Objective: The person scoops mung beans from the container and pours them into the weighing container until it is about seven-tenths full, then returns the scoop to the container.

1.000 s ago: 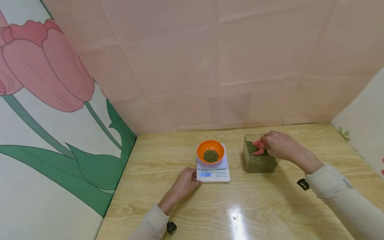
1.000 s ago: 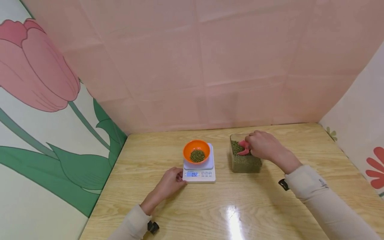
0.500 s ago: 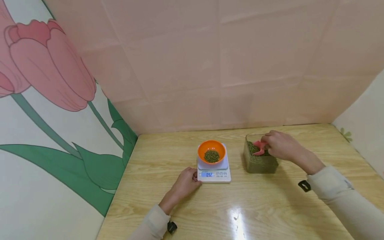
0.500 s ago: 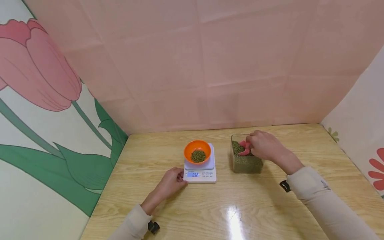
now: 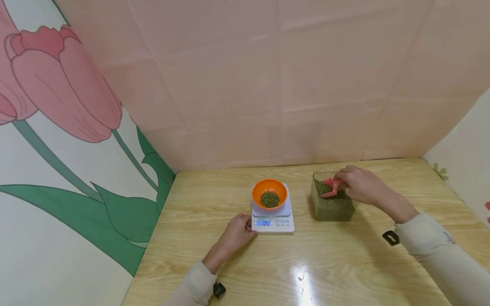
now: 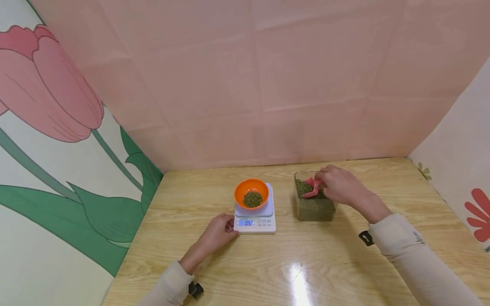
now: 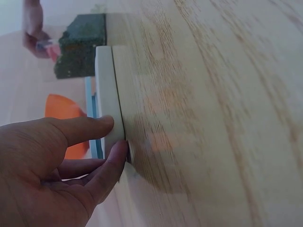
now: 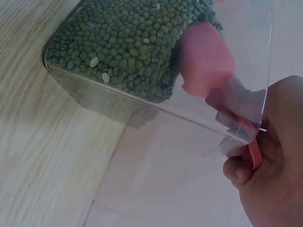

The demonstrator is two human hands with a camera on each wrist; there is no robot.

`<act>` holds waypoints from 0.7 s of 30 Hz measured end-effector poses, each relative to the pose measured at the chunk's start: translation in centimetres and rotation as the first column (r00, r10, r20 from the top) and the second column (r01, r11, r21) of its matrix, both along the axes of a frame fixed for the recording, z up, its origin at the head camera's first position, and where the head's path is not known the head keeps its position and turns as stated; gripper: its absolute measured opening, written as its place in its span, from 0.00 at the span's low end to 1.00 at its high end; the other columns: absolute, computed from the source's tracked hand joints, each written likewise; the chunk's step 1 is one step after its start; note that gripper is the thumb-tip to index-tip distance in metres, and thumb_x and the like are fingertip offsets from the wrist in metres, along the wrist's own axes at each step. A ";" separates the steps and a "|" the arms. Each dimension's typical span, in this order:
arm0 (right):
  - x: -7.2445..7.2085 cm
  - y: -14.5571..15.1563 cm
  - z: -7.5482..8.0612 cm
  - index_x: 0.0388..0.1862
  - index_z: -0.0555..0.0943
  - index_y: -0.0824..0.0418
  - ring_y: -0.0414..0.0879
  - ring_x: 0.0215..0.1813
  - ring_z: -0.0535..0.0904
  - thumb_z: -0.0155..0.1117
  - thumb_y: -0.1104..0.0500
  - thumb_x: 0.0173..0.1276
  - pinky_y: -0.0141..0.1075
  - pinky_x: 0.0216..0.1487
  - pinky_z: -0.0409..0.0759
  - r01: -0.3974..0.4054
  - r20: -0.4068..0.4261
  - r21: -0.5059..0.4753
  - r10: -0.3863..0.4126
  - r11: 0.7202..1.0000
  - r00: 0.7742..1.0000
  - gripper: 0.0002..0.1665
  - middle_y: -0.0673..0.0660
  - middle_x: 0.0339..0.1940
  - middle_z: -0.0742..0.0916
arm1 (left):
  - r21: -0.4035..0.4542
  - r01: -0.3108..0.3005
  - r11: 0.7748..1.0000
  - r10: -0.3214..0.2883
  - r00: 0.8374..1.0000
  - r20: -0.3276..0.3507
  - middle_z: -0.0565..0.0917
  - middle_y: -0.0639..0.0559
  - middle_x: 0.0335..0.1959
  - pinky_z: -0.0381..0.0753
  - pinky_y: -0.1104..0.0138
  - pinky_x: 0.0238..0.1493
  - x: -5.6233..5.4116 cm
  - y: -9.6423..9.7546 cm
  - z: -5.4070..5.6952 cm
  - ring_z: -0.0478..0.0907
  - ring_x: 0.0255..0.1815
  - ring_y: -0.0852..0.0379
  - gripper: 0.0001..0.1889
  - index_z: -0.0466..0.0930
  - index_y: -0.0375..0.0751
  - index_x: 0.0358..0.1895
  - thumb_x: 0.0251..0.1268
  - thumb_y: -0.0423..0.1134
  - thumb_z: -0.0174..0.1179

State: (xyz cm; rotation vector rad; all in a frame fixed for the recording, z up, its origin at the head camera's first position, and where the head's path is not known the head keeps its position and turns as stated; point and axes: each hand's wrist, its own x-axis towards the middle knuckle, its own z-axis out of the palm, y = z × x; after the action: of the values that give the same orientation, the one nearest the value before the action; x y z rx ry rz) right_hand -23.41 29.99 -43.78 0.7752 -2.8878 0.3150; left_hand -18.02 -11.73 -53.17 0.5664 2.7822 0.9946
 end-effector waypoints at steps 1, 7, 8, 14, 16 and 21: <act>0.0 0.0 0.0 0.49 0.89 0.64 0.58 0.47 0.86 0.67 0.69 0.70 0.58 0.49 0.85 -0.001 0.000 -0.005 0.001 1.000 1.000 0.11 0.59 0.44 0.90 | 0.001 0.000 1.000 0.000 1.000 0.001 0.78 0.51 0.33 0.73 0.73 0.34 0.0 0.0 0.0 0.71 0.34 0.62 0.09 0.83 0.37 0.40 0.65 0.34 0.75; 0.1 0.4 -0.2 0.49 0.89 0.65 0.60 0.50 0.86 0.67 0.67 0.72 0.60 0.52 0.84 -0.006 -0.010 -0.043 0.006 0.999 1.000 0.10 0.60 0.46 0.90 | 0.001 -0.001 1.000 0.001 1.000 0.001 0.78 0.52 0.33 0.74 0.73 0.34 0.0 0.0 -0.1 0.71 0.34 0.62 0.09 0.84 0.37 0.41 0.65 0.34 0.75; 0.1 0.5 -0.3 0.49 0.89 0.65 0.60 0.50 0.86 0.67 0.67 0.72 0.60 0.53 0.84 -0.006 -0.013 -0.049 0.006 0.999 1.000 0.10 0.60 0.46 0.91 | 0.001 0.000 1.000 0.000 1.000 0.001 0.78 0.52 0.33 0.74 0.73 0.34 0.0 0.0 -0.1 0.71 0.34 0.62 0.09 0.84 0.37 0.41 0.65 0.34 0.75; 0.2 0.9 -0.5 0.50 0.88 0.66 0.61 0.50 0.86 0.68 0.66 0.73 0.61 0.54 0.84 0.003 -0.029 -0.079 -0.005 0.997 1.000 0.10 0.61 0.46 0.90 | 0.001 0.001 1.000 -0.001 1.000 0.001 0.78 0.53 0.33 0.74 0.73 0.34 0.0 0.0 -0.1 0.71 0.34 0.63 0.09 0.84 0.37 0.41 0.65 0.34 0.75; 0.3 1.0 -0.4 0.50 0.88 0.66 0.61 0.50 0.86 0.68 0.65 0.73 0.61 0.54 0.83 0.004 -0.038 -0.086 -0.007 0.996 0.999 0.10 0.62 0.46 0.90 | 0.003 0.004 1.000 -0.004 1.000 -0.006 0.78 0.53 0.33 0.75 0.73 0.34 0.0 0.0 -0.1 0.71 0.34 0.63 0.09 0.84 0.37 0.41 0.64 0.34 0.75; 0.4 1.2 -0.5 0.49 0.88 0.67 0.60 0.49 0.86 0.69 0.66 0.73 0.61 0.53 0.84 0.000 -0.059 -0.100 -0.006 0.995 0.998 0.09 0.62 0.45 0.90 | 0.005 0.013 1.000 -0.013 1.000 -0.019 0.78 0.52 0.33 0.75 0.74 0.34 -0.1 -0.1 -0.1 0.71 0.34 0.64 0.09 0.85 0.36 0.41 0.63 0.33 0.75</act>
State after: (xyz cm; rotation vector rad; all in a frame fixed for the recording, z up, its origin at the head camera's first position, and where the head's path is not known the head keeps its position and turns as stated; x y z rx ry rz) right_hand -23.00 31.22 -44.23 0.7506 -2.7935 0.4250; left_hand -18.14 -11.79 -53.28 0.5966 2.7895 1.0000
